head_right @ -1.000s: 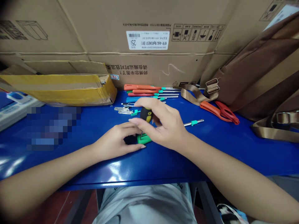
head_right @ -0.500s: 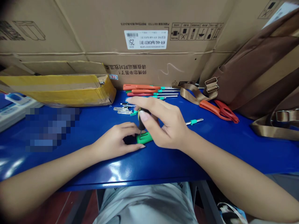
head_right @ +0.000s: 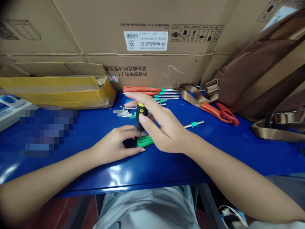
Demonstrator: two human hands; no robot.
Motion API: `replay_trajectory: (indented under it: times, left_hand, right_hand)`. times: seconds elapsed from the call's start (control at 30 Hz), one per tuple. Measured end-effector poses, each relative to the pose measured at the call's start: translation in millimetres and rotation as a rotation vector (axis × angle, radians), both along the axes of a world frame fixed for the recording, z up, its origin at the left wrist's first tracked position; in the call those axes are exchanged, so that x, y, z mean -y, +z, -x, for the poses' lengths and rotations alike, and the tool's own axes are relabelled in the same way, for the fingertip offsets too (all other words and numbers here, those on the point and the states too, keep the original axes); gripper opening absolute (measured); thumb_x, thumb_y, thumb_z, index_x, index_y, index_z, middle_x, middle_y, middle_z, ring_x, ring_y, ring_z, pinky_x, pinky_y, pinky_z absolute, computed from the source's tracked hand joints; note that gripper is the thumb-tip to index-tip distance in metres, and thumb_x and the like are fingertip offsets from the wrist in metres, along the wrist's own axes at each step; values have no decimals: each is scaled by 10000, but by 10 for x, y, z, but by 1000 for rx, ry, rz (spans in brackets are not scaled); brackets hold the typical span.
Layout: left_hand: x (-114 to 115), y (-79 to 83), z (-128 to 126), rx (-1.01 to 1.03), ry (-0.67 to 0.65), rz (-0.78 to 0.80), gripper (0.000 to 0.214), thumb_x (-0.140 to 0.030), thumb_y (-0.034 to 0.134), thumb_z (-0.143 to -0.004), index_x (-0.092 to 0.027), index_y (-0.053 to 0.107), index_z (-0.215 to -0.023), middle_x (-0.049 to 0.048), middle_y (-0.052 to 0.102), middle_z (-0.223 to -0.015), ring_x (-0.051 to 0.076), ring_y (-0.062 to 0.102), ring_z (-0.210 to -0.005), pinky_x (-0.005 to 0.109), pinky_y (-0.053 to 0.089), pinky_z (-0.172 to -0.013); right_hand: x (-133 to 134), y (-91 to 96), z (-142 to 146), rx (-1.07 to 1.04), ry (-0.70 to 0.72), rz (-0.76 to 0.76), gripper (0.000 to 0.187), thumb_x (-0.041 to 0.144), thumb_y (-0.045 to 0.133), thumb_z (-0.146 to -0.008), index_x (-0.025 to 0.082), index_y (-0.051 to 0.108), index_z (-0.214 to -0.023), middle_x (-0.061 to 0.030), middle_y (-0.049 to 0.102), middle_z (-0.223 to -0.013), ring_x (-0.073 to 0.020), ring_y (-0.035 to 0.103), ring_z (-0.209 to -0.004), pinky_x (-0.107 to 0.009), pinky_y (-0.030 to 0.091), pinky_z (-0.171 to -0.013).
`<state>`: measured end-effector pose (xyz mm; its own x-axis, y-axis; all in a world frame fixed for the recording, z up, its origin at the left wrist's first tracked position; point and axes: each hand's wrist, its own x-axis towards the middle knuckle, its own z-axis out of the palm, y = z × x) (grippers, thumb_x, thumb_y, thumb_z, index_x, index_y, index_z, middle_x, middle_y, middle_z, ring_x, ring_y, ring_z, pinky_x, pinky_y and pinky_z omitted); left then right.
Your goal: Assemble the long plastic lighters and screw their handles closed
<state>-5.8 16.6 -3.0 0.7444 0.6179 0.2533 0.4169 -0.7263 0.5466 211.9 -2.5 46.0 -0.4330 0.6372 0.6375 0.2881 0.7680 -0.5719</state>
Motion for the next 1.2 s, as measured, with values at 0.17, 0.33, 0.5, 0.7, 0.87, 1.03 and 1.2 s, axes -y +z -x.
replay_trajectory:
  times: [0.17,0.33,0.5,0.7,0.87,1.03,1.2]
  left_hand:
    - [2,-13,8,4,-7,-4,289,-367,768,-878,-200,726,-1109,42,699,-1011,210,677,-946,332,550,-835]
    - [-2,-27,9,6,0,-2,319,-379,765,-881,-205,723,-1145,41,700,-996,206,669,-936,325,550,-821]
    - [3,-31,7,11,5,-22,300,-367,769,-878,-192,728,-1118,37,706,-973,198,672,-902,318,549,-792]
    - [7,-23,10,17,10,-38,254,-367,777,-868,-194,732,-1048,32,705,-962,199,681,-902,307,550,-778]
    - [8,-9,4,12,13,-14,320,-394,768,-874,-188,725,-1114,47,713,-1006,212,687,-940,326,563,-817]
    - [10,-20,7,8,13,-44,278,-377,779,-864,-193,736,-1068,38,714,-955,208,690,-897,316,551,-773]
    - [8,-8,6,11,6,-20,340,-385,776,-872,-204,724,-1154,33,710,-976,193,685,-904,300,549,-775]
  right_hand:
    - [-9,-18,25,-22,-89,-125,317,255,711,-918,223,634,-1224,-66,720,-1199,-191,722,-923,-294,615,-722]
    - [10,-19,26,39,-34,-100,354,235,497,-1032,232,501,-1386,-80,680,-1298,-207,686,-1130,-369,593,-930]
    - [14,-45,16,14,13,-37,370,221,521,-1021,221,502,-1390,-74,694,-1255,-162,719,-937,-312,610,-792]
    - [7,-8,3,55,-128,-211,296,294,635,-977,222,613,-1263,-57,737,-1230,-167,728,-900,-296,612,-789]
    - [24,32,-16,61,12,-94,394,213,384,-1060,199,517,-1431,-82,703,-1311,-191,691,-1164,-354,584,-972]
    - [-4,-1,10,16,-141,-305,220,271,705,-928,223,662,-1138,-40,769,-1085,-157,720,-823,-262,601,-690]
    - [10,-10,6,2,-101,-215,277,255,505,-1019,218,617,-1270,-90,727,-1223,-205,725,-1002,-355,622,-843]
